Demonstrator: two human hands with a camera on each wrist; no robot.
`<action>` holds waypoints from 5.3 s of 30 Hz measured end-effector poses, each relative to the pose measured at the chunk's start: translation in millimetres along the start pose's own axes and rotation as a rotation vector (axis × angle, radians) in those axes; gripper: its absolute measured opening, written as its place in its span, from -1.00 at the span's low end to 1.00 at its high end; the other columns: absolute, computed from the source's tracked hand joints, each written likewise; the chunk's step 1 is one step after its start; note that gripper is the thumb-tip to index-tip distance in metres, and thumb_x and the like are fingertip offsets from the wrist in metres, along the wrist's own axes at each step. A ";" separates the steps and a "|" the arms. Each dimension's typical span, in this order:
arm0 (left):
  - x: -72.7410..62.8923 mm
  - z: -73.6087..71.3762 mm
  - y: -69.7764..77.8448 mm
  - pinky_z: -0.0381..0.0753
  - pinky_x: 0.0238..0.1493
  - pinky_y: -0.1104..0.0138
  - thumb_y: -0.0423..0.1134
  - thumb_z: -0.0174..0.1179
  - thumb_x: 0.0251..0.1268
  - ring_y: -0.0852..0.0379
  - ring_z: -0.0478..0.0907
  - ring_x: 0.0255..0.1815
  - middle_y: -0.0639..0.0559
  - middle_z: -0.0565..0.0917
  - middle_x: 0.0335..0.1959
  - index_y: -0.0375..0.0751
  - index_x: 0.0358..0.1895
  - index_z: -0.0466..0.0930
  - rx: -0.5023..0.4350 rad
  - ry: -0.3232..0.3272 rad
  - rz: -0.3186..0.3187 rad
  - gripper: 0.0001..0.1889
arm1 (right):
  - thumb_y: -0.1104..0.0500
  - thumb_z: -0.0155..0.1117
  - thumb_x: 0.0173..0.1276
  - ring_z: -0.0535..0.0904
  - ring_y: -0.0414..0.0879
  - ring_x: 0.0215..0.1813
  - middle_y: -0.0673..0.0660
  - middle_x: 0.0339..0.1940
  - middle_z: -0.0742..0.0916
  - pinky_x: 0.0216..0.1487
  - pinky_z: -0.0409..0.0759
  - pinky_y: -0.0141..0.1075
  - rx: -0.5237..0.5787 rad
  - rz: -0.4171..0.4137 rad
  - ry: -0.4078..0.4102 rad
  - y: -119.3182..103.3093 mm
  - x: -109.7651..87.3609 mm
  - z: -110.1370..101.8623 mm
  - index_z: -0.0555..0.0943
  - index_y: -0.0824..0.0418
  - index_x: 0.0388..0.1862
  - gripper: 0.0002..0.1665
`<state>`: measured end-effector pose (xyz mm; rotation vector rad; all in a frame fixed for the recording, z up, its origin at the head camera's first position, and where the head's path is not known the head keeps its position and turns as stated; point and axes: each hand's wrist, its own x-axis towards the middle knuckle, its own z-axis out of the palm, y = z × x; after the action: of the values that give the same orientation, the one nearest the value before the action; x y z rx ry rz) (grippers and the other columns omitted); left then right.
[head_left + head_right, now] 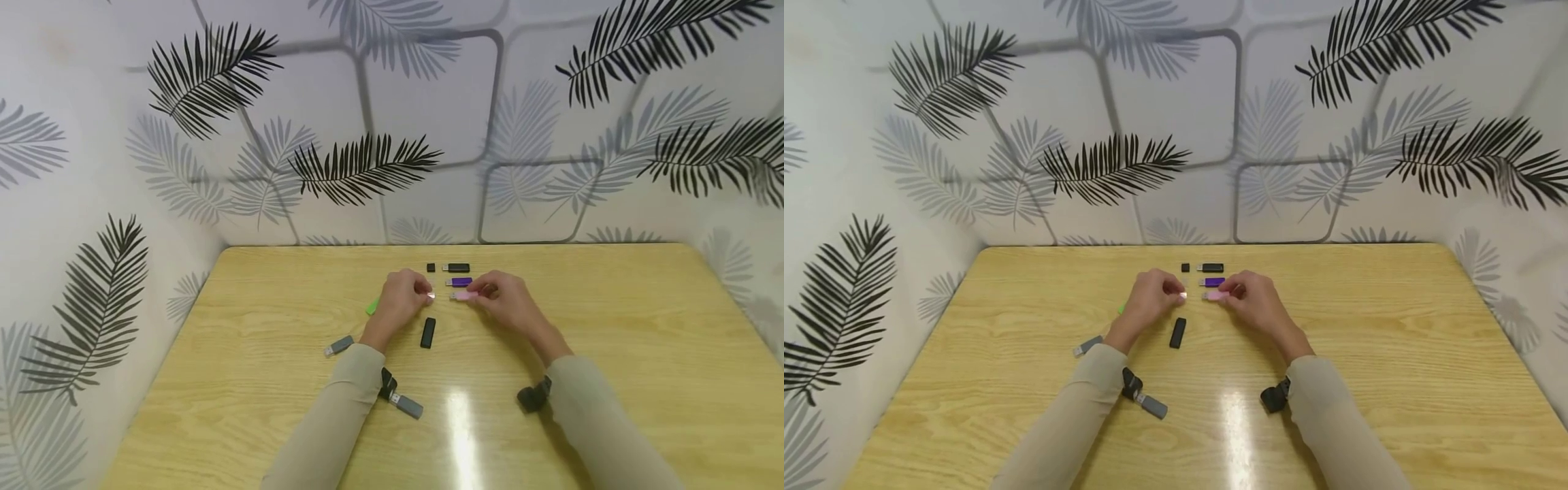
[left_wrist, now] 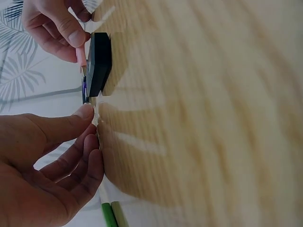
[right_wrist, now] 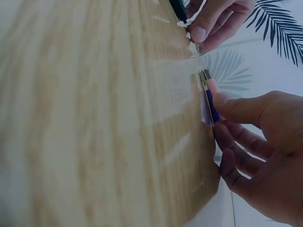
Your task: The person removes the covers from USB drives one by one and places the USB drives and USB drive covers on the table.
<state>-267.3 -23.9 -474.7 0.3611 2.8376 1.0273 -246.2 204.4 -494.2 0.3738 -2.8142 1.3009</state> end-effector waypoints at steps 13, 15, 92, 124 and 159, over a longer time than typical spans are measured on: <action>-1.0 0.2 3.4 0.67 -0.19 0.30 -0.31 0.43 0.32 0.11 0.67 -0.20 -0.01 0.77 -0.19 -0.22 -0.09 0.82 0.052 -0.008 -0.007 -0.85 | 0.33 0.47 0.33 0.69 0.08 -0.13 0.22 -0.17 0.78 -0.02 0.70 -0.03 -0.025 -0.020 -0.002 -1.4 1.2 1.6 0.76 0.34 -0.09 -0.81; -1.1 0.5 2.7 0.67 -0.19 0.30 -0.32 0.43 0.31 0.11 0.66 -0.21 -0.01 0.77 -0.20 -0.23 -0.09 0.82 0.048 -0.004 -0.002 -0.85 | 0.33 0.47 0.33 0.69 0.07 -0.14 0.22 -0.17 0.78 -0.03 0.69 -0.03 -0.031 -0.020 -0.003 -1.6 1.2 2.1 0.76 0.34 -0.09 -0.81; -84.8 8.0 8.2 0.60 -0.24 0.29 -0.31 0.54 0.16 0.14 0.57 -0.26 0.04 0.66 -0.27 -0.21 -0.07 0.76 -0.008 0.028 -0.044 -0.73 | 0.31 0.50 0.31 0.71 0.03 -0.11 0.24 -0.07 0.76 -0.16 0.73 -0.20 0.110 -0.146 0.145 -36.0 -66.6 3.7 0.69 0.26 0.11 -0.62; -88.9 3.2 14.1 0.69 -0.19 0.42 -0.39 0.44 0.28 0.22 0.70 -0.26 -0.01 0.80 -0.20 -0.24 -0.11 0.80 -0.389 -0.057 0.131 -0.85 | 0.49 0.51 0.20 0.74 0.00 -0.10 0.12 -0.13 0.77 -0.14 0.75 -0.26 0.138 -0.263 0.066 -48.5 -78.0 25.6 0.73 0.31 -0.10 -0.70; -97.8 -9.2 8.2 0.74 -0.17 0.33 -0.31 0.43 0.32 0.15 0.74 -0.22 -0.02 0.78 -0.20 -0.20 -0.03 0.78 -0.552 -0.069 0.282 -0.80 | 0.39 0.54 0.23 0.70 -0.19 -0.24 0.02 -0.17 0.78 -0.21 0.75 -0.25 0.057 -0.397 0.050 -68.1 -80.2 -0.7 0.77 0.23 -0.08 -0.72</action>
<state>-172.9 -48.4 -460.9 0.7229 2.3461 1.7419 -153.2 179.2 -452.1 0.8366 -2.4889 1.2778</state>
